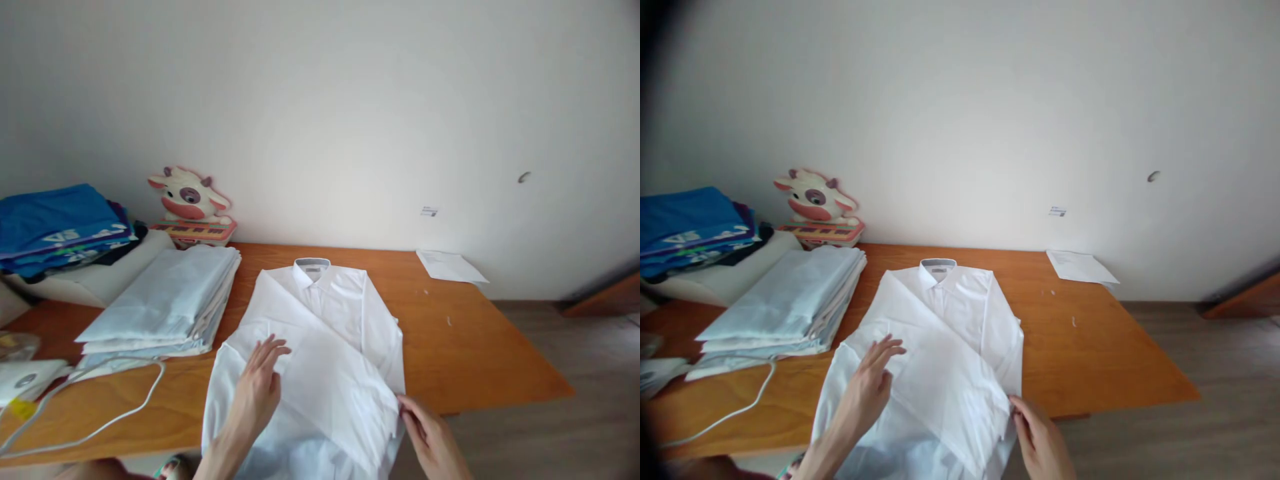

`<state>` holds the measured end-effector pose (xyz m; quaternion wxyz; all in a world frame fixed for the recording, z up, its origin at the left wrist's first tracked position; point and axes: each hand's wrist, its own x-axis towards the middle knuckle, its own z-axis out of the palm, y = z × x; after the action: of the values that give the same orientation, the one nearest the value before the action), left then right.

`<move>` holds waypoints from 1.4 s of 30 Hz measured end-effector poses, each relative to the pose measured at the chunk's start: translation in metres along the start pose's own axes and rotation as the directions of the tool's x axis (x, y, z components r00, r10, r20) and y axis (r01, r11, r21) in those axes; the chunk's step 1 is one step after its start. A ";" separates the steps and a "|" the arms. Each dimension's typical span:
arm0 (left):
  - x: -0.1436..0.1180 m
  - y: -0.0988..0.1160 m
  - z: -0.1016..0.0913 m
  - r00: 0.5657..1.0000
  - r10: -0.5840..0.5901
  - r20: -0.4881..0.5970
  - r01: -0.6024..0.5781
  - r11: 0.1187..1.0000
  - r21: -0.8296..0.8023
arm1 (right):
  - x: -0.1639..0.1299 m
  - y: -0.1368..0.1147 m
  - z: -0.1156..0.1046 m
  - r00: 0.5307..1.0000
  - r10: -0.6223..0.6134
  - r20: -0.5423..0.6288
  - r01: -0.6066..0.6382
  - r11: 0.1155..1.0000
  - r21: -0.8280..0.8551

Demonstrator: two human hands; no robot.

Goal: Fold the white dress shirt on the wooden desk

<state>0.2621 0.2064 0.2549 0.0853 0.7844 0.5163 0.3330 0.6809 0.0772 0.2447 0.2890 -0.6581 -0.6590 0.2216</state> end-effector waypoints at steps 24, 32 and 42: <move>0.034 0.035 0.071 0.991 0.110 0.083 -0.115 0.992 0.059 | -0.024 -0.005 -0.016 0.965 -0.260 0.042 0.261 0.926 -0.274; 0.028 0.041 0.062 0.975 0.168 0.143 -0.183 0.978 0.098 | 0.045 -0.039 -0.010 0.898 -0.352 0.265 0.414 0.880 -0.234; 0.023 0.027 0.076 0.971 0.196 0.137 -0.223 0.947 0.230 | 0.111 0.044 -0.090 0.936 -0.108 -0.335 0.148 0.984 0.097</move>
<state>0.3350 0.2303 0.2197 -0.0187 0.8569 0.4613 0.2294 0.7776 0.1809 0.2913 0.4478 -0.6227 -0.6285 0.1291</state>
